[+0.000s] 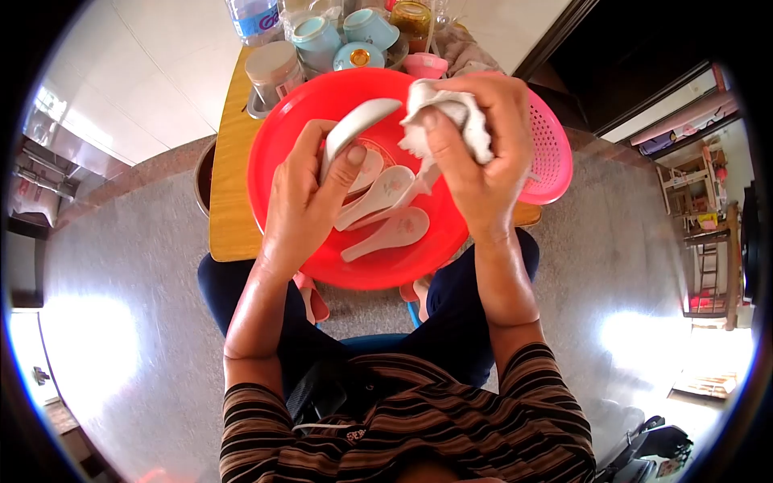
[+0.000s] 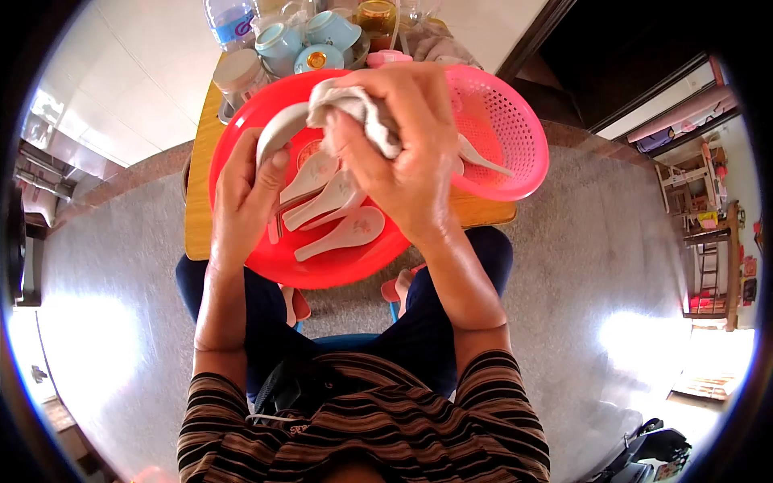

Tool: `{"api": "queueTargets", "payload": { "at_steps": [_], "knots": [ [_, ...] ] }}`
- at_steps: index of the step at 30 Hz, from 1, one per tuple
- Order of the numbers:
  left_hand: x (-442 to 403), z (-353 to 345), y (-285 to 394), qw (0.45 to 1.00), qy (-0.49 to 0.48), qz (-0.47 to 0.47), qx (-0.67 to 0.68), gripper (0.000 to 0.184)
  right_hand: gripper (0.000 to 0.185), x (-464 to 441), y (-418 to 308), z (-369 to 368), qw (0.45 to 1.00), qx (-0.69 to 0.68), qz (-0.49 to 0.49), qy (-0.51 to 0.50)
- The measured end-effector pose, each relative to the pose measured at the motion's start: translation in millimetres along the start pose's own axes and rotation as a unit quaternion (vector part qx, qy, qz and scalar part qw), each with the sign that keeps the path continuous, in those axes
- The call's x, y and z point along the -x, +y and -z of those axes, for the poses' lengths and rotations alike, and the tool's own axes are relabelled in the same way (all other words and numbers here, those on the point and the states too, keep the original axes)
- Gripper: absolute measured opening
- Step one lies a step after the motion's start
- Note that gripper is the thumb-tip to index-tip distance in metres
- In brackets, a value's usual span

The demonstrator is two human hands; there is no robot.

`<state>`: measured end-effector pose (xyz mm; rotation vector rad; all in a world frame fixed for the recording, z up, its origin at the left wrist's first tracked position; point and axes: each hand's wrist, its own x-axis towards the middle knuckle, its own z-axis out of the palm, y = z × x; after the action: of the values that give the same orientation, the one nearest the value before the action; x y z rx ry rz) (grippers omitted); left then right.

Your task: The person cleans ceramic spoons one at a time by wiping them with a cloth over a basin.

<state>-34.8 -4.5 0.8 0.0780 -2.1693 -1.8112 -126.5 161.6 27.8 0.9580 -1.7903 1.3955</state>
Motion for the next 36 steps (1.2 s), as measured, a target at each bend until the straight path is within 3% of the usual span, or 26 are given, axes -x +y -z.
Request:
{"api": "queueTargets", "payload": {
  "at_steps": [3,7,11,13,16,18,20,22,24,26,33,36],
  "knots": [
    [-5,-5,4,0.969,0.064,-0.094,-0.221,0.029,0.022,-4,4,-11,0.996,-0.025,0.037,-0.074],
    [-10,4,15,0.947,0.099,-0.103,-0.289,0.037,0.024,-13,10,-14,0.986,-0.037,-0.059,-0.153],
    [-17,-4,6,0.939,0.120,-0.142,-0.289,0.037,0.022,-17,12,-16,0.987,-0.028,-0.054,-0.149],
    [-13,-7,3,0.925,0.107,-0.122,-0.344,0.038,0.019,-8,3,-18,0.985,-0.005,0.013,-0.171],
    [-11,-2,-1,0.930,0.104,-0.096,-0.338,0.037,0.020,2,-3,-19,0.979,0.036,0.022,-0.201],
    [-10,-1,1,0.940,0.102,-0.088,-0.312,0.035,0.014,-4,6,-19,0.986,0.044,0.048,-0.152],
    [-8,-2,2,0.964,0.097,-0.089,-0.229,0.035,0.014,-6,16,-13,0.987,0.027,-0.039,-0.151],
    [-9,-2,1,0.970,0.085,-0.080,-0.215,0.037,0.014,-4,10,-13,0.987,0.014,-0.038,-0.157],
    [-10,-3,4,0.962,0.074,-0.042,-0.259,0.039,0.021,2,-4,-16,0.982,0.037,0.019,-0.183],
    [-9,-2,7,0.966,0.073,-0.043,-0.243,0.040,0.014,3,-7,-19,0.984,0.033,0.060,-0.166],
    [-9,-1,2,0.997,0.013,-0.059,-0.049,0.042,0.017,-4,15,-16,0.988,0.013,-0.037,-0.146],
    [-9,3,8,0.985,0.022,-0.037,-0.165,0.040,0.019,3,-4,-21,0.987,0.030,0.025,-0.157]
  ]
}}
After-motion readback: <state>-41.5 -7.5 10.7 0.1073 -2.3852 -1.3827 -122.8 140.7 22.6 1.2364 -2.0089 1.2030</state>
